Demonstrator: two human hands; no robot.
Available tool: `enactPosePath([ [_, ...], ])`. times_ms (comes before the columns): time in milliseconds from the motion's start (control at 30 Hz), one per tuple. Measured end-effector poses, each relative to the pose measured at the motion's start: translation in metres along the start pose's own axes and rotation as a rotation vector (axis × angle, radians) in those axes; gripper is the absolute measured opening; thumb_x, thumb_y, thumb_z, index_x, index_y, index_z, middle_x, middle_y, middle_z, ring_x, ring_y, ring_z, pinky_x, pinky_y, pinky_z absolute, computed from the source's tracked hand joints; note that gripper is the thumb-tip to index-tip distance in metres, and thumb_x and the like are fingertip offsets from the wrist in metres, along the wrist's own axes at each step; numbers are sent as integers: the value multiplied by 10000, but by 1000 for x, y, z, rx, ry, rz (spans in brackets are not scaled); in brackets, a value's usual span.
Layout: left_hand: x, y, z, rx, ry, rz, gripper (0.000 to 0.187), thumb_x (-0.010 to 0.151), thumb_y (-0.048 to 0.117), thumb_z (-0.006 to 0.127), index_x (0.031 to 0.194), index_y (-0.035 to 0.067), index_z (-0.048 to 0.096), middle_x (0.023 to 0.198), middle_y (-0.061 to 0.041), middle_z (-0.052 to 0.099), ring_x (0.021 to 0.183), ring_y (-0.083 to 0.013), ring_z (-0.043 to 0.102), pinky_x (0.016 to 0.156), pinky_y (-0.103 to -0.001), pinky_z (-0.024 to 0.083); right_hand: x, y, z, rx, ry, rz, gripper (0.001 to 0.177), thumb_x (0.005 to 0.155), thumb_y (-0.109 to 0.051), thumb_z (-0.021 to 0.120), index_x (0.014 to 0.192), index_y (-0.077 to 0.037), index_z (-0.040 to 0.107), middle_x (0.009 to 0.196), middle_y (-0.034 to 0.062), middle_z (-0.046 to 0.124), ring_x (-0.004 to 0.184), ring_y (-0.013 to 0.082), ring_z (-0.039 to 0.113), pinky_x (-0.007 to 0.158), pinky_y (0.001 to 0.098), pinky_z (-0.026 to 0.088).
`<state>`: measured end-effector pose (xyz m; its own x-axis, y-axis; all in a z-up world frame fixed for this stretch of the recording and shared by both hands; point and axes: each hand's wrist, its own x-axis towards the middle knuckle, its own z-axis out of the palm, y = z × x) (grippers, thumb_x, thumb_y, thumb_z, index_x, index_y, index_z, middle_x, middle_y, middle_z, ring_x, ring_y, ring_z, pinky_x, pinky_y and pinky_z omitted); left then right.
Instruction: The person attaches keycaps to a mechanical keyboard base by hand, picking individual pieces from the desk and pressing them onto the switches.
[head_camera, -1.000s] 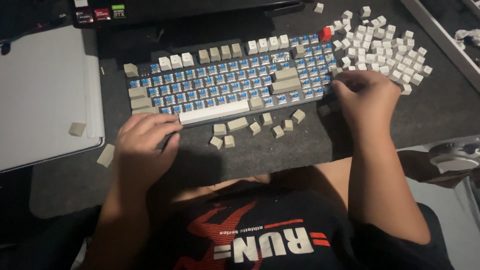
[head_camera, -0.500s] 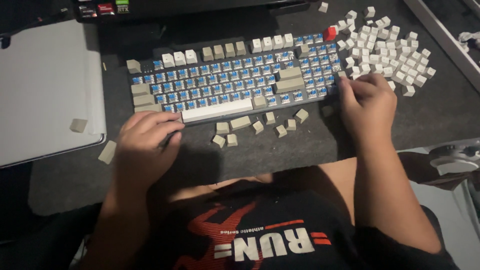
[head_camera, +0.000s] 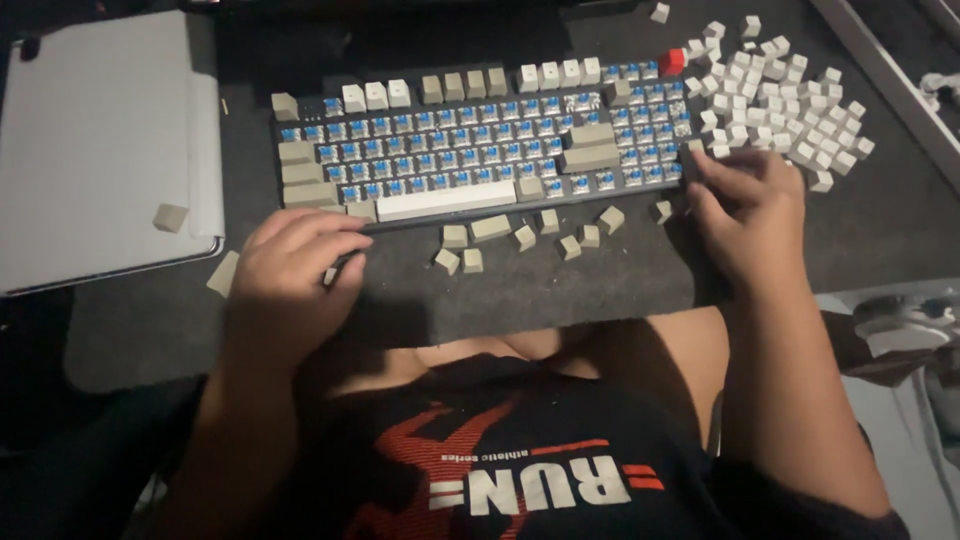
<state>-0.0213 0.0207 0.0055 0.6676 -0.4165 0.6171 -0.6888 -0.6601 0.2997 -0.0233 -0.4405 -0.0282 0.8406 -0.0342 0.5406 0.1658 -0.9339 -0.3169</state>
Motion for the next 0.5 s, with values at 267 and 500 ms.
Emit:
enactPosePath([
  [267,-2,0,-1,-12,27,-10,176,796,37,780,966,26,736,1097,-110,746,1072,-310,699,945,-423,561,15,-6,12,17,108,-51,211,940,-80,817,1151,-76,805,1018,101,736,924,254,708,837,343,558],
  [500,1,-3,2,25,32,-34,168,797,44,786,961,51,747,1086,-79,752,1070,-290,704,942,-411,557,18,-20,19,-96,216,-24,105,925,-60,840,1027,-46,825,894,112,696,764,271,673,729,374,539],
])
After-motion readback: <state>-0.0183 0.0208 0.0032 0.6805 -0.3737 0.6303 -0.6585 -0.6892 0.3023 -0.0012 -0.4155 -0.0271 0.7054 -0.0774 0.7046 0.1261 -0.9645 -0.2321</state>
